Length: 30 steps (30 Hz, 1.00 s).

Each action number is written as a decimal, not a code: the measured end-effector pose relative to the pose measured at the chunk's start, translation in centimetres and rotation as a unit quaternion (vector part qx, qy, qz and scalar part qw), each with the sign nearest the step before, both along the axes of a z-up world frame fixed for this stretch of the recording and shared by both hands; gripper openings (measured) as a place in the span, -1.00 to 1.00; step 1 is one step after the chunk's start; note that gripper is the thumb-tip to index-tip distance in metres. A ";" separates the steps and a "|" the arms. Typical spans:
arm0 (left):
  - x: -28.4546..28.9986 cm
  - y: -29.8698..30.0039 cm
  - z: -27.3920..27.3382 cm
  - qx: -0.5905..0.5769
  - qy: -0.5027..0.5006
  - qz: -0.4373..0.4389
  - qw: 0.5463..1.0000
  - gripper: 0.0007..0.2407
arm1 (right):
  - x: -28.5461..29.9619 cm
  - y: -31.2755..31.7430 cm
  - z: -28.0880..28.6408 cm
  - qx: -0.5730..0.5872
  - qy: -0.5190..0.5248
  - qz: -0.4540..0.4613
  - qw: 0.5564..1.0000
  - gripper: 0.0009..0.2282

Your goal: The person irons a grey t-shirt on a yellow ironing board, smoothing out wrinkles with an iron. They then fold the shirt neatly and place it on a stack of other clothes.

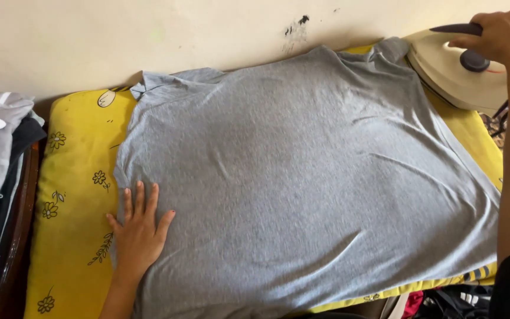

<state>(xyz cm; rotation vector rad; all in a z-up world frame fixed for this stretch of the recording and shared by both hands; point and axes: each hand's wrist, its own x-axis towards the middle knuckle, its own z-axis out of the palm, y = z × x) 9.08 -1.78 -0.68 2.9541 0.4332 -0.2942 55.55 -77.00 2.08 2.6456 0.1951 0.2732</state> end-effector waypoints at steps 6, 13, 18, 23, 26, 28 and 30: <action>4.3 4.6 -1.0 -0.029 -0.262 -0.069 0.962 -0.59 | 0.8 -0.5 -0.6 0.101 0.048 0.042 0.993 -0.37; 15.8 9.9 -4.9 0.030 -0.198 0.123 0.972 -0.58 | -2.0 4.9 2.0 -0.012 0.014 0.004 1.000 -0.34; 15.1 15.1 -6.8 -0.095 -0.381 0.161 0.905 -0.88 | -2.1 6.4 3.1 0.074 0.053 -0.044 0.995 -0.36; 14.2 18.6 -4.4 -0.115 -0.272 0.201 0.934 -0.82 | -2.5 6.6 1.0 -0.026 -0.031 -0.004 0.999 -0.37; 16.6 19.0 -1.8 -0.156 -0.151 0.183 0.959 -0.66 | -3.0 11.6 -0.1 0.013 -0.122 0.031 0.992 -0.53; 20.0 18.6 -1.6 -0.158 -0.138 0.169 0.963 -0.60 | -3.7 16.8 -0.1 0.102 -0.130 0.018 0.986 -0.64; 24.4 17.2 -2.1 -0.100 -0.193 0.164 0.962 -0.36 | -4.7 22.6 0.7 0.338 0.078 -0.102 0.932 -0.50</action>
